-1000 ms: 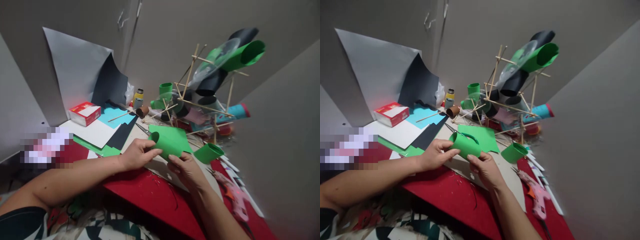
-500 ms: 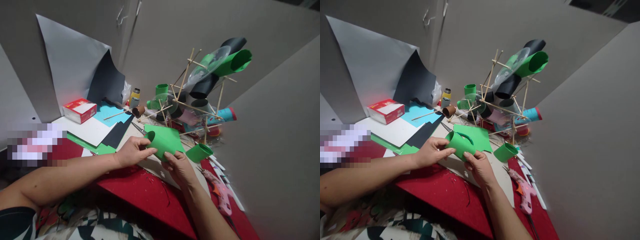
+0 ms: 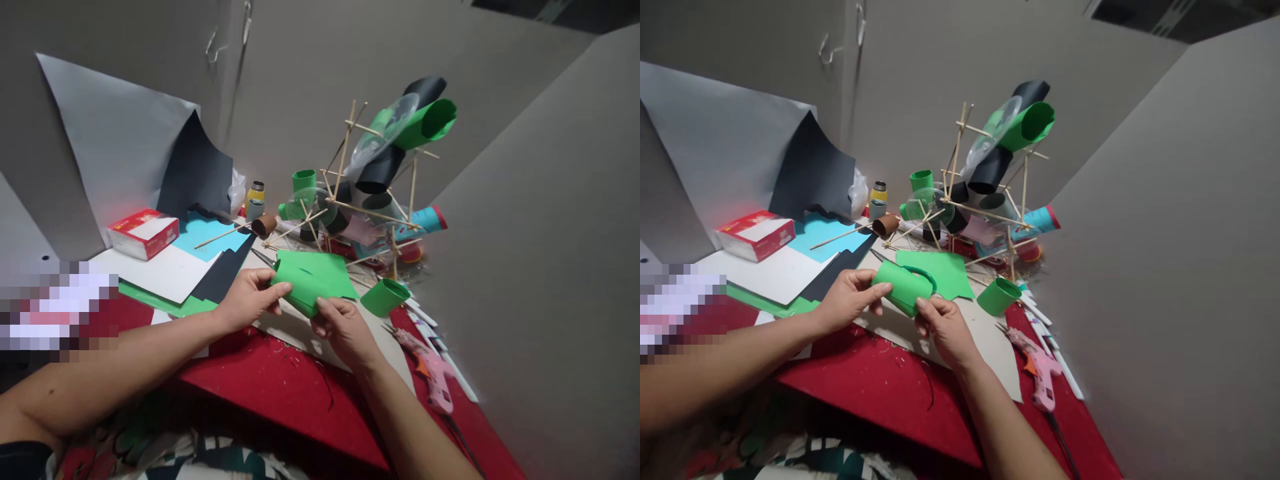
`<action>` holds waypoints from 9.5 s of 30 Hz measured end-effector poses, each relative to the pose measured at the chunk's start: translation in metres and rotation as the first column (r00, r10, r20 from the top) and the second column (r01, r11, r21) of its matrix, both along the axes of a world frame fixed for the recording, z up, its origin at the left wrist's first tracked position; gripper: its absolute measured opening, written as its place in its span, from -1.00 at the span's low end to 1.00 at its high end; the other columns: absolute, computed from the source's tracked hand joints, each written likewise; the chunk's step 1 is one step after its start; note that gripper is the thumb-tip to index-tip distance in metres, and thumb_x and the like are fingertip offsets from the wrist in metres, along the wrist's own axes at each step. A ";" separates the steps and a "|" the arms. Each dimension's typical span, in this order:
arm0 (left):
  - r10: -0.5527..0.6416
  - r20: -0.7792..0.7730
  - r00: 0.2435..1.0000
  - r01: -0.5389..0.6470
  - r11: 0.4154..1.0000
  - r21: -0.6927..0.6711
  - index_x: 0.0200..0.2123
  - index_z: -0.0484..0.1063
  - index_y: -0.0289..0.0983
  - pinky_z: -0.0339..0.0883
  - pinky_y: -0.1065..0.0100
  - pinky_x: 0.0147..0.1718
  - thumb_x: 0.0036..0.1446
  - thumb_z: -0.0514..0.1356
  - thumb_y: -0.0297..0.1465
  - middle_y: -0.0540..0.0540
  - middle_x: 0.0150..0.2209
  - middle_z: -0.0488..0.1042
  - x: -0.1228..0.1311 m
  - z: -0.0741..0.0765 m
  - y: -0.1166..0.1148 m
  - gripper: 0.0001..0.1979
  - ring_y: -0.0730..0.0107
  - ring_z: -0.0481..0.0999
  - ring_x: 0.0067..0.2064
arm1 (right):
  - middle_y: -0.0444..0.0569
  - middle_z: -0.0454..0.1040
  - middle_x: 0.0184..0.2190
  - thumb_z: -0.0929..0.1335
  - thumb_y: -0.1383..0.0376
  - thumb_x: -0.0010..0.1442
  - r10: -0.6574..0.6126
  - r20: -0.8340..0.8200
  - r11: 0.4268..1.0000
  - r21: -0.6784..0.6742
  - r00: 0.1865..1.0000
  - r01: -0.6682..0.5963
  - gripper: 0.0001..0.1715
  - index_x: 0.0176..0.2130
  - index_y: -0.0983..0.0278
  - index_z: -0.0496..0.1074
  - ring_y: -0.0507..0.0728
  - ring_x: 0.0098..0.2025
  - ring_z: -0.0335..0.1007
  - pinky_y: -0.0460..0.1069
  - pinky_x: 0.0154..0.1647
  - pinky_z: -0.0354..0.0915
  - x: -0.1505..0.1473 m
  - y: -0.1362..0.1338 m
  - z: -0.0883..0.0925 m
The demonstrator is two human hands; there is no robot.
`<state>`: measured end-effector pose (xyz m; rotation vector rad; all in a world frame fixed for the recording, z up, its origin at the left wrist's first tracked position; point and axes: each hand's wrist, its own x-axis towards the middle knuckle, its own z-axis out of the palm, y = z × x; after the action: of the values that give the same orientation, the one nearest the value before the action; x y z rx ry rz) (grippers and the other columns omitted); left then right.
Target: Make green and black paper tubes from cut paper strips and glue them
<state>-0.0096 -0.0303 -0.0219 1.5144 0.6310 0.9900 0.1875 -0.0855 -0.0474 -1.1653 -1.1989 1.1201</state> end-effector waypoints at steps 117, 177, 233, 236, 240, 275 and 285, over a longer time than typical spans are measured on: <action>-0.213 0.033 0.976 0.198 0.825 -0.529 -0.45 0.42 -0.32 0.14 0.55 -0.76 -0.04 0.36 -0.26 0.06 -0.73 0.34 0.004 0.004 0.021 -0.74 0.56 0.30 -0.76 | 0.01 0.62 -0.23 0.29 0.42 0.27 -0.595 0.607 0.470 0.795 0.527 -0.384 -0.77 -0.17 0.25 0.53 0.17 -0.17 0.48 0.08 -0.16 0.28 0.016 -0.005 0.033; 0.011 -0.064 0.998 -0.009 0.999 0.032 -0.59 0.49 -0.34 0.30 0.49 -0.56 -0.11 0.27 -0.53 0.02 -0.60 0.49 0.005 -0.007 0.025 -0.93 0.48 0.44 -0.56 | -0.19 0.33 -0.83 0.34 0.38 -0.03 -0.106 -0.048 0.994 0.023 0.993 0.107 -0.75 -0.68 0.31 0.41 -0.07 -0.76 0.22 -0.22 -0.75 0.14 -0.001 -0.003 0.038; 0.043 -0.261 0.964 0.037 0.955 0.295 -0.46 0.60 -0.27 0.28 0.41 -0.48 -0.01 0.28 -0.38 -0.02 -0.56 0.51 0.008 -0.003 0.005 -0.90 0.41 0.44 -0.51 | -0.11 0.47 -0.65 0.39 0.45 0.04 -0.086 -0.375 0.902 -0.423 0.923 -0.088 -0.96 -0.45 0.36 0.44 -0.10 -0.72 0.26 -0.27 -0.77 0.18 0.006 0.005 0.019; 0.073 -0.257 0.964 -0.005 0.966 0.258 -0.53 0.57 -0.29 0.26 0.42 -0.50 0.01 0.28 -0.35 -0.02 -0.61 0.50 0.007 0.000 0.005 -0.84 0.43 0.41 -0.54 | -0.08 0.49 -0.64 0.39 0.44 0.07 -0.070 -0.369 0.901 -0.421 0.927 -0.100 -0.95 -0.44 0.38 0.45 -0.09 -0.72 0.27 -0.25 -0.77 0.19 0.005 0.004 0.021; 0.050 -0.188 0.981 -0.046 0.999 0.027 -0.47 0.54 -0.32 0.28 0.45 -0.51 0.03 0.30 -0.26 -0.04 -0.63 0.50 0.006 0.000 0.012 -0.77 0.49 0.41 -0.58 | -0.04 0.51 -0.61 0.40 0.32 0.15 -0.100 -0.355 0.921 -0.387 0.929 -0.049 -0.83 -0.43 0.39 0.47 -0.08 -0.69 0.31 -0.23 -0.74 0.22 0.009 0.002 0.028; -0.099 -0.051 0.994 0.081 0.956 -0.283 -0.38 0.55 -0.30 0.24 0.48 -0.62 0.01 0.33 -0.19 -0.05 -0.63 0.49 0.006 -0.003 0.019 -0.73 0.46 0.47 -0.59 | -0.26 0.23 -0.79 0.52 0.00 -0.16 -0.214 -0.116 0.976 -0.076 0.970 0.206 -0.55 -0.59 0.28 0.37 -0.07 -0.73 0.08 -0.14 -0.72 -0.09 -0.004 -0.004 0.025; -0.113 -0.020 0.993 0.104 0.960 -0.260 -0.42 0.48 -0.30 0.26 0.51 -0.62 0.09 0.28 -0.17 -0.03 -0.62 0.49 0.006 -0.005 0.019 -0.72 0.47 0.51 -0.59 | -0.25 0.28 -0.75 0.57 0.03 -0.24 -0.221 -0.157 0.973 -0.099 0.962 0.208 -0.54 -0.56 0.30 0.42 -0.07 -0.72 0.19 -0.18 -0.76 0.01 -0.005 -0.002 0.021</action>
<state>-0.0038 -0.0109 -0.0273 1.3219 0.6670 0.7663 0.1826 -0.0876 -0.0266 -1.2062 -0.8823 1.0859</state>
